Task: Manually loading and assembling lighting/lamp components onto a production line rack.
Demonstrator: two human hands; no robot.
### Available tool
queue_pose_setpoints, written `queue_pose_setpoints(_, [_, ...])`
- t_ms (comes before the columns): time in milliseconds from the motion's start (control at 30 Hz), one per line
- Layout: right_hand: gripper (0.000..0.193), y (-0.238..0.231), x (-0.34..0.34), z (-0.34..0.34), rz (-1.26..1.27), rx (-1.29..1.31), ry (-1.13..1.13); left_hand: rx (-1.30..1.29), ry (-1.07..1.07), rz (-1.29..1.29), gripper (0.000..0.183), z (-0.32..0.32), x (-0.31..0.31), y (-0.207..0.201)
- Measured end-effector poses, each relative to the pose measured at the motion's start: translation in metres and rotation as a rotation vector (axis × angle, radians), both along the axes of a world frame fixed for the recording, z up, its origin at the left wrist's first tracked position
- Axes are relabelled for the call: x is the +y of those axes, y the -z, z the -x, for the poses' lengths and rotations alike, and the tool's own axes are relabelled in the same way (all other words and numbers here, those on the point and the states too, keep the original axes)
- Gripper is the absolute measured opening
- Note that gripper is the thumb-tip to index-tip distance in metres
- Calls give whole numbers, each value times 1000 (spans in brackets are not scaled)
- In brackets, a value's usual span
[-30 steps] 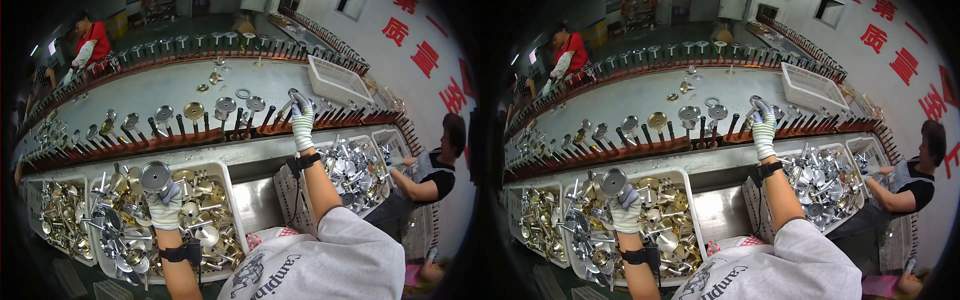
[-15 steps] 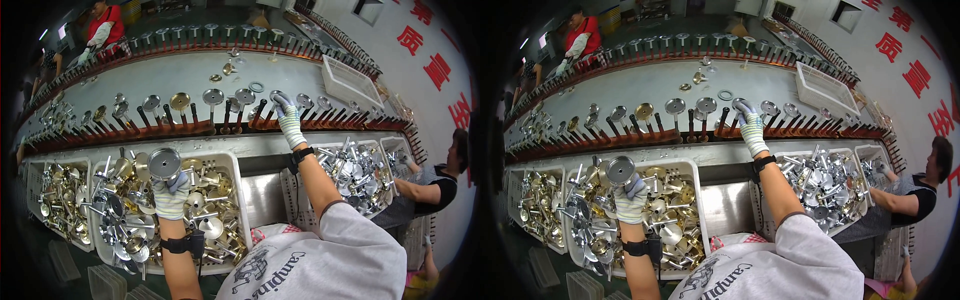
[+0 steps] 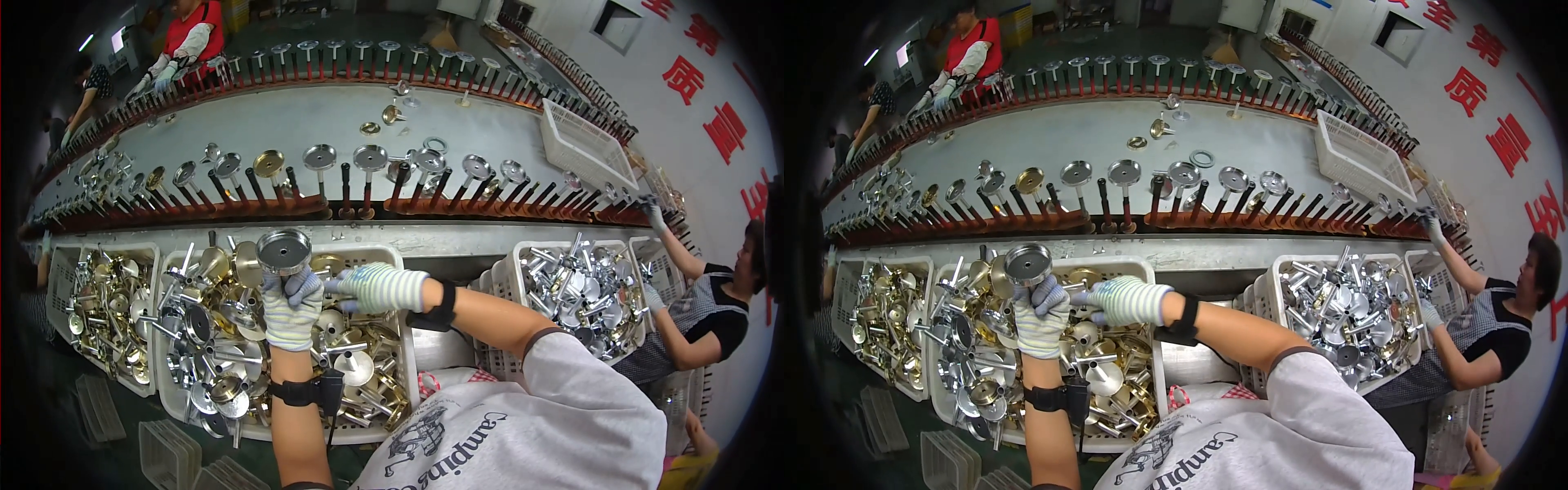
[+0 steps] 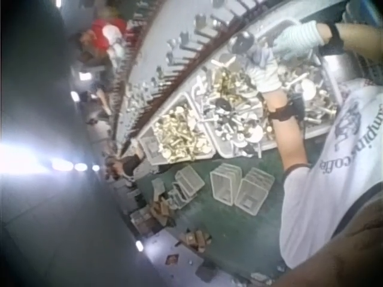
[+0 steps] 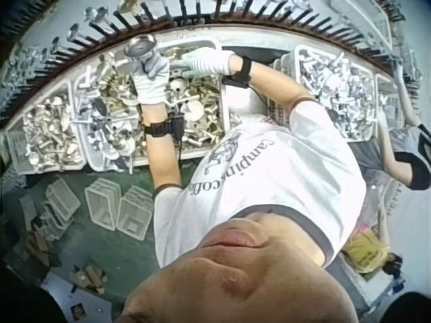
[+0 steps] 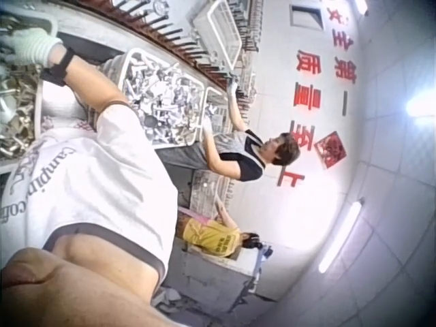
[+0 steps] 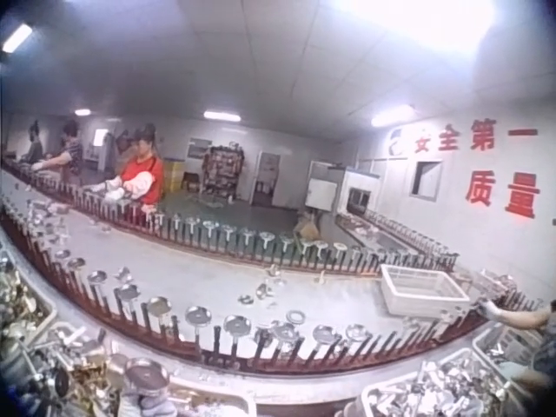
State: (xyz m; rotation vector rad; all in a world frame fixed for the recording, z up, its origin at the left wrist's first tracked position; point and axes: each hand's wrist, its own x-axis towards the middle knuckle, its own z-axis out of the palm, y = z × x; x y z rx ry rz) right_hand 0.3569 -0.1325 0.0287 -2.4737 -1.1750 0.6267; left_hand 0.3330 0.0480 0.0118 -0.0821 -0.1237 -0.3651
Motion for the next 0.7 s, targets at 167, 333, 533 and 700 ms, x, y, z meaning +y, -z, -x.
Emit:
queue_pose_setpoints(167, [46,9,12,-7,68,-33,70,-32,0,-11,19,2,2,2])
queue_pose_setpoints(333, [43,18,6,-2,-10,25,102,-73,-28,-66,24,-1,2,1])
queue_pose_setpoints(533, [28,13,-15,-9,-143,54,219,-53,-28,-58,18,-2,-4,-2])
queue_pose_setpoints(700, [16,-18,-69,5,-728,334,466,-13,-20,-58,19,0,-1,1])
